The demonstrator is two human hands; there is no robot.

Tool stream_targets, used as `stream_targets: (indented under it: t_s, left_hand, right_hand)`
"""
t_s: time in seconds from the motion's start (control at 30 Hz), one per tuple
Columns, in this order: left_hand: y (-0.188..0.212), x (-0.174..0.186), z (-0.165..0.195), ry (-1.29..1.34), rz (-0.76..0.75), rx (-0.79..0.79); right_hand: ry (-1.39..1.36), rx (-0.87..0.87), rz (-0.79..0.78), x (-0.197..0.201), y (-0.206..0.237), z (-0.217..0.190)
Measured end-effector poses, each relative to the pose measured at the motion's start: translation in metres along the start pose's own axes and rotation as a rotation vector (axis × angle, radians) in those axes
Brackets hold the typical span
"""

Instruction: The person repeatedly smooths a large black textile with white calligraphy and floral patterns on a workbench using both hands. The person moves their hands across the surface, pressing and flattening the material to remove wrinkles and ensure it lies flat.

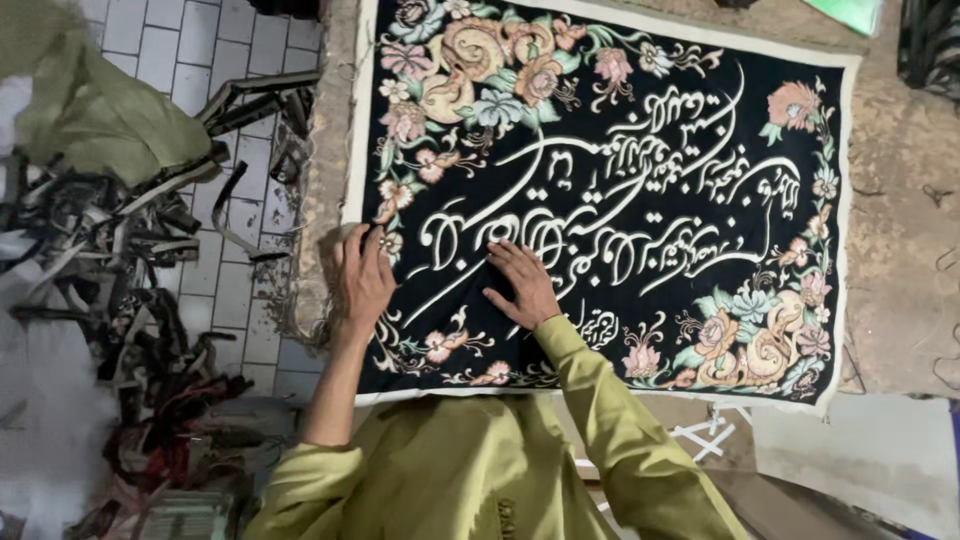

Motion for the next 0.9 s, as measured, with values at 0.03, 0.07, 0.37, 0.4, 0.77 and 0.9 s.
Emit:
stream_targets:
  t_s: [0.03,0.07,0.37,0.4,0.77,0.9]
  left_hand:
    - [0.000,-0.001,-0.002,0.030,-0.013,0.012]
    - [0.000,-0.003,-0.003,0.060,-0.026,0.025]
    - [0.004,-0.011,0.000,-0.067,0.028,0.043]
    - [0.005,-0.009,0.001,-0.082,0.036,0.037]
    - [0.008,-0.013,0.000,-0.012,-0.050,0.085]
    - [0.008,-0.011,-0.001,-0.023,-0.097,0.108]
  right_hand:
    - [0.011,-0.057,0.027,0.000,-0.004,-0.004]
    - [0.017,-0.056,0.041,-0.002,-0.011,-0.012]
    - [0.060,0.172,-0.139,-0.040,-0.163,-0.034]
    - [0.143,0.188,-0.189,-0.041,-0.182,-0.025]
    - [0.357,0.044,-0.432,-0.007,-0.366,0.124]
    - [0.356,-0.050,-0.398,-0.001,-0.403,0.150]
Point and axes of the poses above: each hand's wrist, its own y-axis away from the middle knuckle, its own x-axis out of the back of the hand, z = x × y, the point moved 7 cm from there along -y, towards the middle knuckle, and after that the axes turned 15 degrees about x, right-handed, at the moved point
